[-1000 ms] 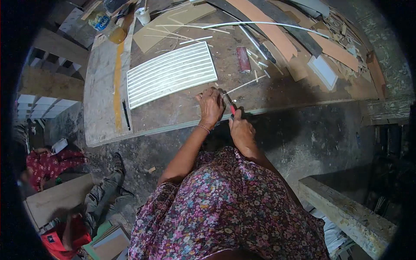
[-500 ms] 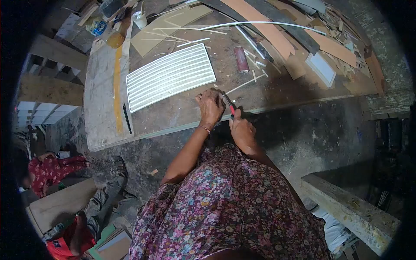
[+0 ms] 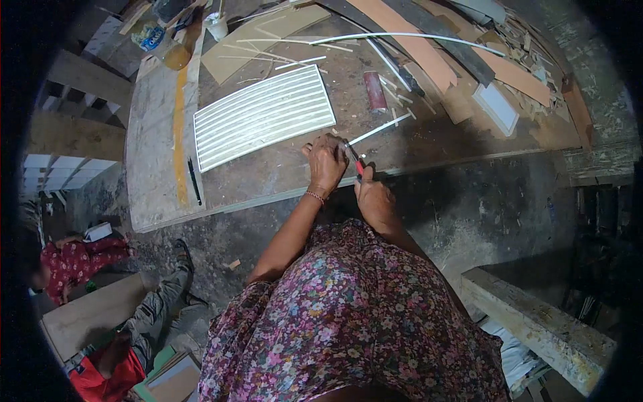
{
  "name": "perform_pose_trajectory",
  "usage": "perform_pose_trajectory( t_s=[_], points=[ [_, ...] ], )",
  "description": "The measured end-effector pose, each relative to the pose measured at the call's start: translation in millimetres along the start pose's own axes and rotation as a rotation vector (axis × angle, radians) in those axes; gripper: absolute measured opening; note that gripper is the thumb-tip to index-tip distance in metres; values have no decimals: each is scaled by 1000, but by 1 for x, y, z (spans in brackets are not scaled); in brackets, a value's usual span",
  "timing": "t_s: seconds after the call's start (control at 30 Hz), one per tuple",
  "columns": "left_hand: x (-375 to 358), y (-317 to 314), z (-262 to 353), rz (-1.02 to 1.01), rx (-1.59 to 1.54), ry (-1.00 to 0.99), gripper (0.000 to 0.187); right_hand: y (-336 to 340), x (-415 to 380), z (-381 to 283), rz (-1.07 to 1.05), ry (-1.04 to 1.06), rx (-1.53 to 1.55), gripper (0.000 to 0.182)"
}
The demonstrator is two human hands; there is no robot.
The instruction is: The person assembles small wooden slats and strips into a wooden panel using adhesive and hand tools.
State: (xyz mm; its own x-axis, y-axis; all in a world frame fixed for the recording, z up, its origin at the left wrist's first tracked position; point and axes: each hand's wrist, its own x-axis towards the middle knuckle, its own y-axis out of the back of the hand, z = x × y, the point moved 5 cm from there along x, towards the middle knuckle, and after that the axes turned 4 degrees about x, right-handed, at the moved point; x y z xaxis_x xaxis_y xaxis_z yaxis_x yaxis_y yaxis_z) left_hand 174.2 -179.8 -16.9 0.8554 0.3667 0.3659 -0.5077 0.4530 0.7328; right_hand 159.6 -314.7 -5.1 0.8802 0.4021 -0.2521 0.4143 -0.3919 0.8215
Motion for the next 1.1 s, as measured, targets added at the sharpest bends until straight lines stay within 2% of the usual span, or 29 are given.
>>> perform_pose_trajectory(
  t_s=[0.23, 0.5, 0.8, 0.93, 1.1],
  points=[
    [0, 7, 2, 32, -16, -34, 10, 8, -3, -6, 19, -27, 23, 38],
    [-5, 5, 3, 52, 28, -89, 18, 4, -1, -1, 72, 56, -11, 35],
    [-7, 3, 3, 16, 13, -105, 14, -4, -7, 2, 91, 59, -59, 33],
    [-6, 1, 0, -23, -6, -109, 15, -5, -5, 2, 56, 11, 16, 32],
    [-9, 4, 3, -14, -12, -101, 15, 5, -9, 0, 100, 68, -5, 31]
  ],
)
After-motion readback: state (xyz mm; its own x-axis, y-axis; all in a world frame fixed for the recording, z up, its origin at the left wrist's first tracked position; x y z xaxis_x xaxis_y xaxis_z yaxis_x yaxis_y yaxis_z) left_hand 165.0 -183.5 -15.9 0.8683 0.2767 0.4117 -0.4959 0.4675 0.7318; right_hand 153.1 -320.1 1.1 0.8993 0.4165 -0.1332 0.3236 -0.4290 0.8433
